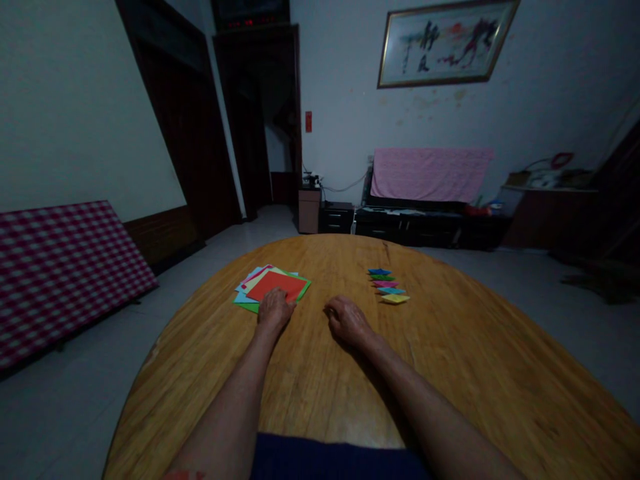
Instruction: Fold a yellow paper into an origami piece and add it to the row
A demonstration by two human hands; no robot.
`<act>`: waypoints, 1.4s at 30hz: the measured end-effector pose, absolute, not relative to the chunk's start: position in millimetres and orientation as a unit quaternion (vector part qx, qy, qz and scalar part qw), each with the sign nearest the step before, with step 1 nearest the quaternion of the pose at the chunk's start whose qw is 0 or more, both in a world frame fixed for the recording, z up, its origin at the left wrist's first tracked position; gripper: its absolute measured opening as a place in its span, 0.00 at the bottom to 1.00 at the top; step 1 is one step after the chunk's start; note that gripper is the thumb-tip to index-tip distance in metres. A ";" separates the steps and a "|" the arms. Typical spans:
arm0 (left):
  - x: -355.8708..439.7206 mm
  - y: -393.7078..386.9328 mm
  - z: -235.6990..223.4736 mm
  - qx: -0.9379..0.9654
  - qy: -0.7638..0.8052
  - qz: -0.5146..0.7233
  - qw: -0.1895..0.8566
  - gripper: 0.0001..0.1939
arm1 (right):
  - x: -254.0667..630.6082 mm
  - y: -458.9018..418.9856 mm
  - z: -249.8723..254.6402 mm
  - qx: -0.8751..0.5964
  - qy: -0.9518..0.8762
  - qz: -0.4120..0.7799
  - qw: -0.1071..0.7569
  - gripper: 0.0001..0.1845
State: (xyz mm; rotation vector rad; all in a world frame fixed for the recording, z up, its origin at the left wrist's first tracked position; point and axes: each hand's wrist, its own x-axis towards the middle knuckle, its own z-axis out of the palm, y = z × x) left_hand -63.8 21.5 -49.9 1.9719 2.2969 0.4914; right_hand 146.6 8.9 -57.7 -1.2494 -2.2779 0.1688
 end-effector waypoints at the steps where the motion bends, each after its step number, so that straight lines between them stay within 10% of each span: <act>1: -64.7 21.4 -50.8 0.641 0.748 0.167 0.039 0.20 | 146.7 8.9 -58.5 -0.460 -0.845 0.062 0.265 0.11; 42: -79.1 20.1 -53.0 0.665 0.704 0.248 -0.003 0.14 | 153.7 11.2 -68.6 -0.390 -0.858 0.074 0.325 0.12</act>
